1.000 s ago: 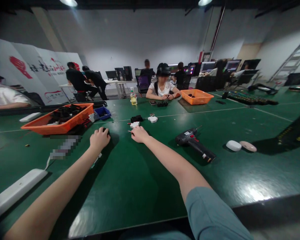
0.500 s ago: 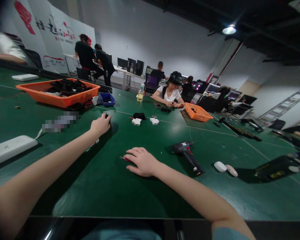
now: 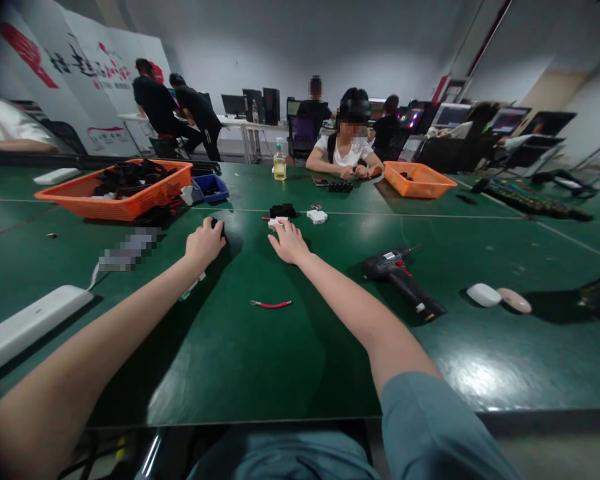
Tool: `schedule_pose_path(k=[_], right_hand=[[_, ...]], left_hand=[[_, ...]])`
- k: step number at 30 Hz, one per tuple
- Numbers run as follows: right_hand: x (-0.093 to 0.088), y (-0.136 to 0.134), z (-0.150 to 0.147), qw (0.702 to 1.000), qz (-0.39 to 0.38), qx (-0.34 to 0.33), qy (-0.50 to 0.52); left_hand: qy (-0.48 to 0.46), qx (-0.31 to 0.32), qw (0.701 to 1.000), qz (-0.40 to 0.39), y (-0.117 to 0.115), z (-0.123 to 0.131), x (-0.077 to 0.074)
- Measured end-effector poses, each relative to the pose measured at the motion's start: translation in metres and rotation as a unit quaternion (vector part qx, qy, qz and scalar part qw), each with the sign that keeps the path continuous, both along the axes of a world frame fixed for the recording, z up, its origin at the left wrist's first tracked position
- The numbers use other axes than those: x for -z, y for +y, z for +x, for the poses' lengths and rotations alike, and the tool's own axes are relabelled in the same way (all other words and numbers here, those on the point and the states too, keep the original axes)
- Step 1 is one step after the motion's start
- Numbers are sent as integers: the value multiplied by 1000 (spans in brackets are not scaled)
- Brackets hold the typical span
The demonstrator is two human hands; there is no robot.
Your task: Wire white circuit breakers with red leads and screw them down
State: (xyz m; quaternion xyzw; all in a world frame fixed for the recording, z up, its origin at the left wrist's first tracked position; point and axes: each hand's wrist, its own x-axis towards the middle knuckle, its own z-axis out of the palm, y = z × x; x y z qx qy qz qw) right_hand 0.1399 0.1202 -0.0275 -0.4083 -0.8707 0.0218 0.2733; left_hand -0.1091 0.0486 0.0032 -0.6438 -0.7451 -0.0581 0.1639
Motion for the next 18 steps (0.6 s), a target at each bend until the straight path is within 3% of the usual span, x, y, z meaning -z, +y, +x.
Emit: schedule_pose_path(k=[18], right_hand=[[-5,-8,4,1000,-8,-5,-4]], left_hand=[[35,-10,999,3,5,4,-1]])
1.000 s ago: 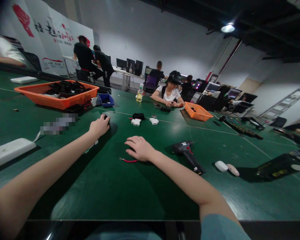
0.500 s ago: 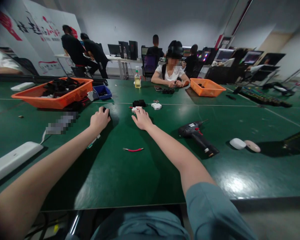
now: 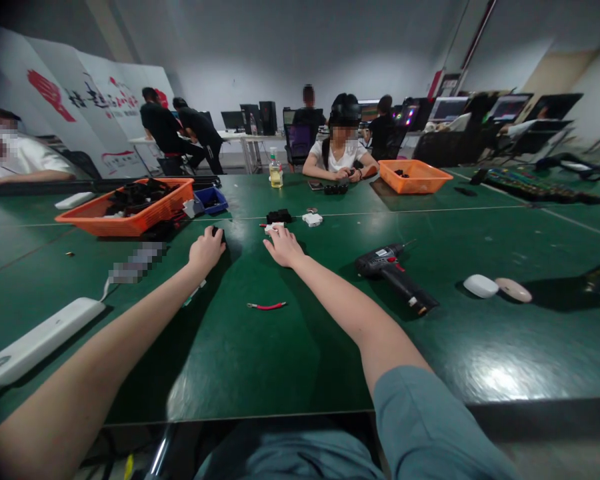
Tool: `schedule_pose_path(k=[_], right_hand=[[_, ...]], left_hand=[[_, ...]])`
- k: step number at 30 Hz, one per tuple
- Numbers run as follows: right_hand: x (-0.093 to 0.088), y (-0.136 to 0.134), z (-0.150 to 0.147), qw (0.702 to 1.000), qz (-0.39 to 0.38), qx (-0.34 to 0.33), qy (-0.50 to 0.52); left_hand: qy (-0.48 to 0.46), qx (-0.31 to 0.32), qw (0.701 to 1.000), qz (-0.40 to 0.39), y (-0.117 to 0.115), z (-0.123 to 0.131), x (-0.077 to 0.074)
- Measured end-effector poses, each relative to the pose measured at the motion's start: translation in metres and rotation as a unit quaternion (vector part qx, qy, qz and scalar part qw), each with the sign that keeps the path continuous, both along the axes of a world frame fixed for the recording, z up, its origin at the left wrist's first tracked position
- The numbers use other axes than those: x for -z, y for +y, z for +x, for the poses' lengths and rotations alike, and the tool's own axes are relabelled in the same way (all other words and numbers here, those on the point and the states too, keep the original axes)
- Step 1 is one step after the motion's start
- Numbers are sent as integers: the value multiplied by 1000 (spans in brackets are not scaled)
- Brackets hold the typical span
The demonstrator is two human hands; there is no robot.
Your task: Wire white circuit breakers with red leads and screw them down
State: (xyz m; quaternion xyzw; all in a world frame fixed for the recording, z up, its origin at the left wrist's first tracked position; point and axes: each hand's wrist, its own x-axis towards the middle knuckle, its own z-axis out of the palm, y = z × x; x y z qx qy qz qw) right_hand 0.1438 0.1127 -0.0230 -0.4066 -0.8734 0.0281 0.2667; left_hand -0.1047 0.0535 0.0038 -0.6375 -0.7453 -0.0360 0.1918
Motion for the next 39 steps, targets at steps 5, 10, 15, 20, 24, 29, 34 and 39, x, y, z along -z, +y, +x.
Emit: schedule_pose_path(k=[5,10,15,20,24,29,34,39], right_hand=[[5,6,-1,1000,-4,20,-16],[8,13,-2,997,-45,53,-44],[1,2,3,997,-16,60,-51],[-10,-31,20,994,38,36,-96],[-15,-73,43,990,61,17,-125],[-19,-140,78,991,45,12,-125],[-20,-197,103,998,11,-31,-60],[-20,-203,113,987,67,-145,-5]], left_hand=[[2,7,1000,5,1,0,-1],[1,5,1000,0,1,0,-1],[7,10,1000,2,-1,0,-1],[-3,21,1000,7,-2,-1,-2],[-22,21,999,9,-4,-2,-3],[-33,25,999,14,-6,-4,-2],[-39,31,999,22,-3,-6,2],[-31,29,999,31,1,-8,7]])
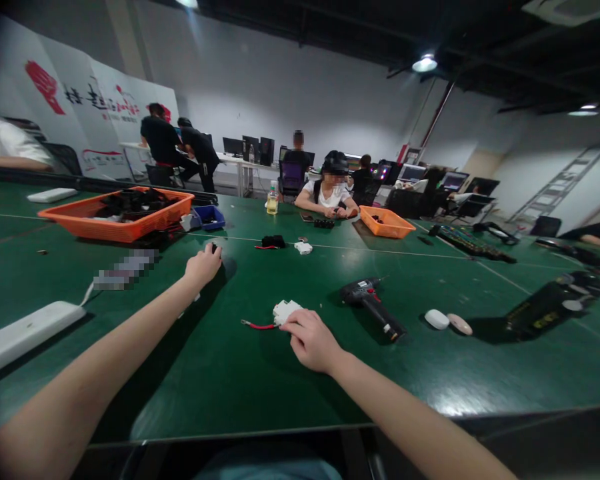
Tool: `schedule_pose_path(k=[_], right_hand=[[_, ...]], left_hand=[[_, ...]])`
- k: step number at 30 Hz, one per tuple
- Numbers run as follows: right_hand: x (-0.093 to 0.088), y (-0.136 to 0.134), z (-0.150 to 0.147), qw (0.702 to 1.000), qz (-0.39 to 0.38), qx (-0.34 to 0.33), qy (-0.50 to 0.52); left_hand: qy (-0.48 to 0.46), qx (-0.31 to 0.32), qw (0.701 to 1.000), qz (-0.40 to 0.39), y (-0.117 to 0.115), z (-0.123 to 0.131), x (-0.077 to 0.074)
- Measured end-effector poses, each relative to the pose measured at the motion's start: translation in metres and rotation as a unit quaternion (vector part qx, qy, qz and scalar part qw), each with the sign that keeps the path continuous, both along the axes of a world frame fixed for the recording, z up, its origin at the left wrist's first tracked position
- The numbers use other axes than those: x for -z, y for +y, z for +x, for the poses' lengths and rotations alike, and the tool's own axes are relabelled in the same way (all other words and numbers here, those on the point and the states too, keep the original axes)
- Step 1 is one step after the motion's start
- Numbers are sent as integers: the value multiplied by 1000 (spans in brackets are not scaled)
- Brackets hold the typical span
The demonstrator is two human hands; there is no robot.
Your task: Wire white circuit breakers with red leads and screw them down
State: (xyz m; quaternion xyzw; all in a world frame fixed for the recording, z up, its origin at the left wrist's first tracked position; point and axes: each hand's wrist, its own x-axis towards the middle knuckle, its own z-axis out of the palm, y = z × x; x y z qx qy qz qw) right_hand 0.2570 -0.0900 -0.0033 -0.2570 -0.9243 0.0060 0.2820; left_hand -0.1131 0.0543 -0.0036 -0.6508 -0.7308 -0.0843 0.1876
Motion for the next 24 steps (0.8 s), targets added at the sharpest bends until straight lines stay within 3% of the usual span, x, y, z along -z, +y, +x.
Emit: schedule_pose_path(k=[2,4,9,14,18,24], right_hand=[[-3,18,1,998,47,-38,4],[-7,47,-1,996,76,-34,3],[-16,155,-29,996,16,73,-51],[-3,243,-77,992,-34,116,-42],[13,272,-103,992,-58,111,-16],[34,297,-104,988,-98,122,-15]], left_hand=[[-1,3,1000,-2,0,0,1],[-1,7,1000,-5,0,0,0],[13,0,1000,-10,-1,2,-2],[24,-1,1000,-12,0,3,-3],[22,-1,1000,-21,0,2,-4],[22,-13,999,-30,2,-1,-6]])
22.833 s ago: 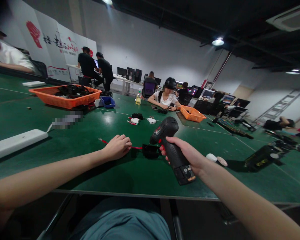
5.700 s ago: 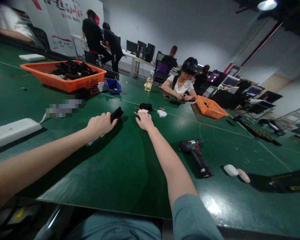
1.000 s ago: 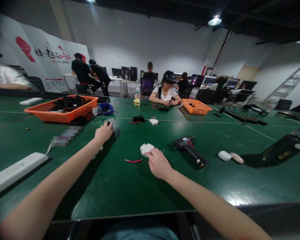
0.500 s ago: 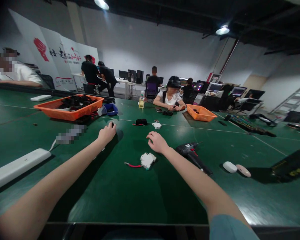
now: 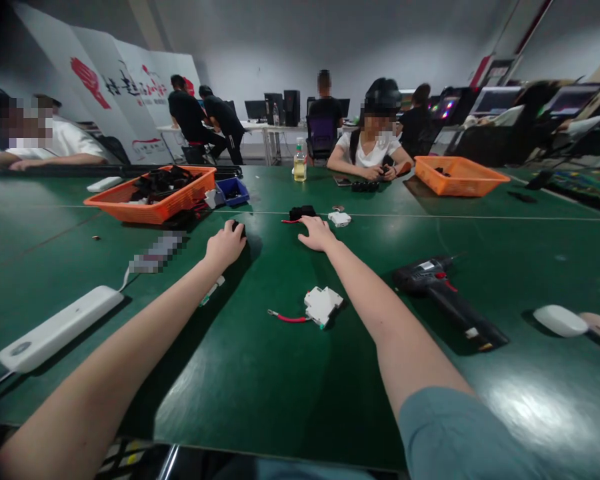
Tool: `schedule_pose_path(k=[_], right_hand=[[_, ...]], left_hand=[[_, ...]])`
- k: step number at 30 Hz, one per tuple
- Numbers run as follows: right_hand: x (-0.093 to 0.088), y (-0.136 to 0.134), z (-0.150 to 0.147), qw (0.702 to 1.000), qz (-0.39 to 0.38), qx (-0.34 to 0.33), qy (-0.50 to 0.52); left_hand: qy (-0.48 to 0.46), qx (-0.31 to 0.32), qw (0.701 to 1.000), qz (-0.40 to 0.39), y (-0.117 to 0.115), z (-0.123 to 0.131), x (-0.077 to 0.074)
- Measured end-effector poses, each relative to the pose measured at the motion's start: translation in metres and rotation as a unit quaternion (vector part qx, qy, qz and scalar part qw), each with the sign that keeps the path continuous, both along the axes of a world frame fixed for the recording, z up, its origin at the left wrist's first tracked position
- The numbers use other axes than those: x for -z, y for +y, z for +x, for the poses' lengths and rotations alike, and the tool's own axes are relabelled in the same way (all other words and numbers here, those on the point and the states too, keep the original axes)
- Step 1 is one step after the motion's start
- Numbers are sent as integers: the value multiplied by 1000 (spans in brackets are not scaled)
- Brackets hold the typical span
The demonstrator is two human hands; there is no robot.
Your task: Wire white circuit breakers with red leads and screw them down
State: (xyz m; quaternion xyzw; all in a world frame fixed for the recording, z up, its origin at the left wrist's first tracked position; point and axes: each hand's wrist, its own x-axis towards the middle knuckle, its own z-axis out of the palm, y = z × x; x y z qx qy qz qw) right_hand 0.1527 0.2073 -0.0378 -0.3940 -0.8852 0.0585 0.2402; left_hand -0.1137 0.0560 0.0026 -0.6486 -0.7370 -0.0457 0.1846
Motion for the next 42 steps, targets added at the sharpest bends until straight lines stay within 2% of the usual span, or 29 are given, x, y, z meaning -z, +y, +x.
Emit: schedule_pose_path(k=[5,12,17,23,28,36,42], right_hand=[[5,4,1,999,-24,32,-10],[-1,-1,0,999,6,39,-30],[-9,7,3,997,67,29,-16],[-8,18,5,998,54,-30,-10],[-2,23,4,999,11,-33,-20],[-3,1,10,999,45,7,-4],[-1,-6,13,999,0,21,-28]], left_hand=[[-9,-1,1000,-5,0,1,-2],[-16,0,1000,-3,-2,3,-4],[-11,-10,1000,-15,-1,5,-4],[-11,-15,1000,-24,-1,5,-2],[-8,-16,1000,-20,-2,5,-2],[-15,-8,1000,-21,-3,5,-4],[-25,-9,1000,-12,-5,5,-4]])
